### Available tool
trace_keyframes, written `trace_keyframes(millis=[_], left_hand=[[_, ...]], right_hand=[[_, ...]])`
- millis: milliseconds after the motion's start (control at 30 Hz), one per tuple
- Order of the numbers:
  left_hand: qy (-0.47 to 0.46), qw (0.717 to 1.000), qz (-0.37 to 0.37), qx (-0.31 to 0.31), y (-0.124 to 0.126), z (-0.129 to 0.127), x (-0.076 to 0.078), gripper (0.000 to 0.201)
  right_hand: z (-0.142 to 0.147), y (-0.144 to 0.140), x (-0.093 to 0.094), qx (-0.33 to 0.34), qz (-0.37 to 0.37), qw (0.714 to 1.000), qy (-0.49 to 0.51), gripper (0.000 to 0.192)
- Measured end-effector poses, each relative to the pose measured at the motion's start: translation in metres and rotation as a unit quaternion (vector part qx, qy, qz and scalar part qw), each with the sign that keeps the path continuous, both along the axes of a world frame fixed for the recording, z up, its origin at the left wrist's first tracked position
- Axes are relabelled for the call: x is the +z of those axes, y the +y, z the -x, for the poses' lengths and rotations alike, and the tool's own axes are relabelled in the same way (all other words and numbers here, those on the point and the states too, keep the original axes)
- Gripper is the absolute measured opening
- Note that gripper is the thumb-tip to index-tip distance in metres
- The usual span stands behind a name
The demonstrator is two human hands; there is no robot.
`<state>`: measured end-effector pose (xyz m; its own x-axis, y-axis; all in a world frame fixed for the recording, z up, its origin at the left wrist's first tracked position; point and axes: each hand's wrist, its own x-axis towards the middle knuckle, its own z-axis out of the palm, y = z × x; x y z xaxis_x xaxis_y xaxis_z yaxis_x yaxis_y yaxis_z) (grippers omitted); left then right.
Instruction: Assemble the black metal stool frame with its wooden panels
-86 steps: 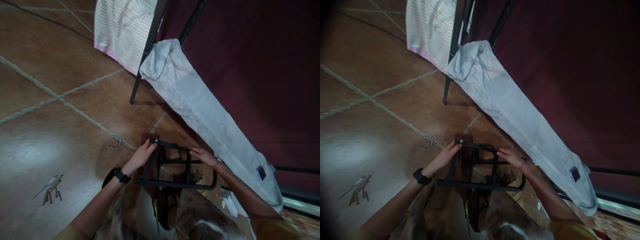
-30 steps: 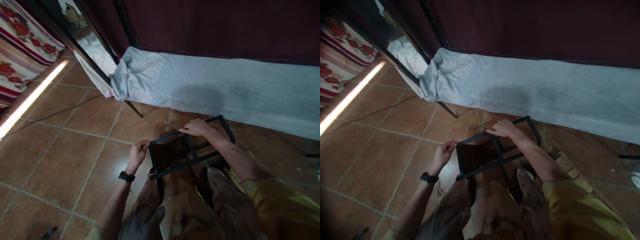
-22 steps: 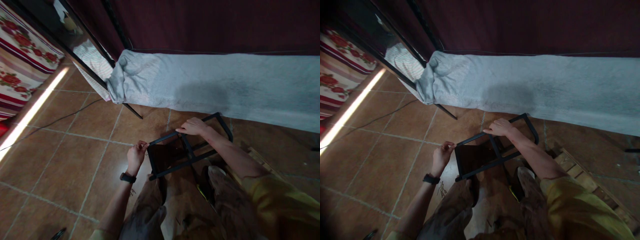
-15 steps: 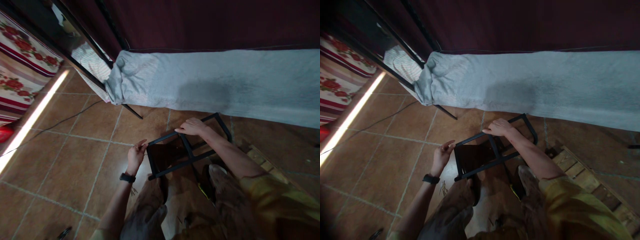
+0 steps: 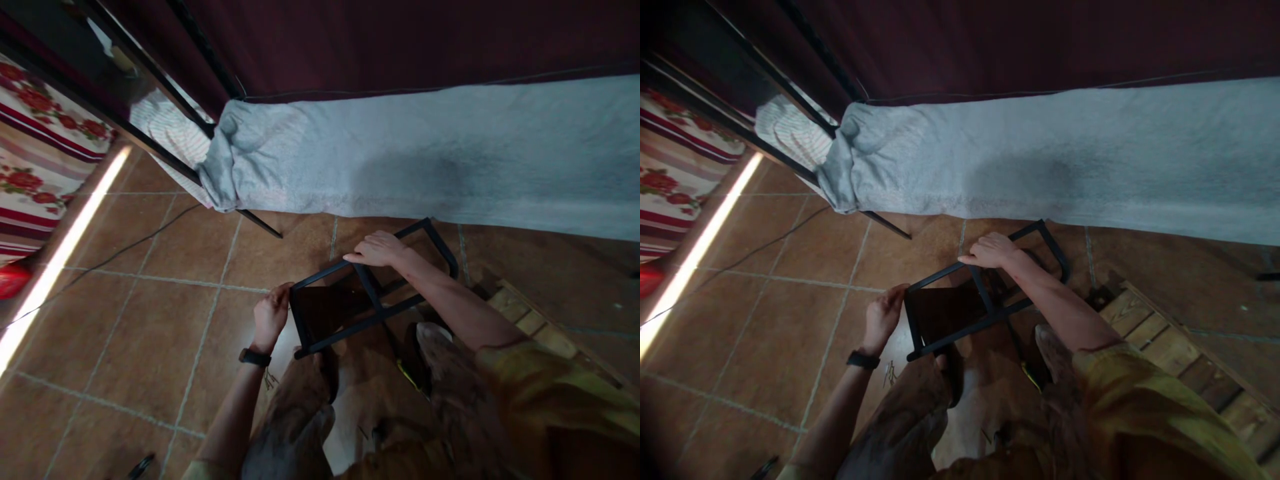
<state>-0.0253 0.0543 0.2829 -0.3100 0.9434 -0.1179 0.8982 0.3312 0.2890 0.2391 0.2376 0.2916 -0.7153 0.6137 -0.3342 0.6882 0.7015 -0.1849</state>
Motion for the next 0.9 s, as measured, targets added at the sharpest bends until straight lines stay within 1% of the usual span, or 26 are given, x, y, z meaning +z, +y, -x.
trace_keyframes(millis=[33,100,167,333,433,500,533,700,733,800,867,900], left_hand=[[-0.003,1.000,-0.003,0.013,-0.001,0.000,0.000,0.034],[0.023,0.999,-0.004,0.043,-0.002,0.000,0.001,0.039],[0.056,0.998,0.006,0.039,-0.001,0.000,0.001,0.038],[0.123,0.989,0.070,-0.040,0.003,0.004,0.003,0.033],[0.142,0.982,0.080,-0.092,0.003,0.009,0.005,0.030],[0.140,0.980,0.073,-0.121,0.002,0.012,0.006,0.030],[0.138,0.980,0.068,-0.126,0.001,0.013,0.006,0.030],[0.137,0.986,0.052,-0.074,-0.001,0.012,0.002,0.035],[0.141,0.986,0.052,-0.072,0.000,0.012,0.001,0.036],[0.138,0.985,0.052,-0.089,0.002,0.011,-0.001,0.034],[0.097,0.990,0.040,-0.098,0.004,0.009,-0.001,0.030],[0.057,0.994,0.029,-0.084,0.004,0.008,0.001,0.028]], right_hand=[[0.000,0.000,0.000,-0.001,0.002,1.000,0.000,0.080],[0.000,0.000,0.000,-0.003,0.004,1.000,0.000,0.079],[-0.001,0.000,0.000,-0.005,0.005,1.000,0.000,0.078],[-0.003,0.001,0.000,-0.003,0.006,1.000,0.000,0.079],[-0.004,0.003,0.000,0.001,0.005,1.000,0.002,0.080],[-0.004,0.005,-0.001,0.005,0.005,1.000,0.002,0.081],[-0.004,0.005,-0.002,0.008,0.006,1.000,0.000,0.081],[-0.003,0.006,-0.004,0.008,0.002,1.000,-0.002,0.077],[-0.003,0.007,-0.004,0.007,0.003,1.000,-0.002,0.077],[-0.003,0.007,-0.004,0.005,0.009,1.000,-0.007,0.077],[-0.003,0.008,-0.003,0.004,0.010,1.000,-0.011,0.077],[-0.003,0.008,-0.003,0.006,0.010,1.000,-0.011,0.078]])
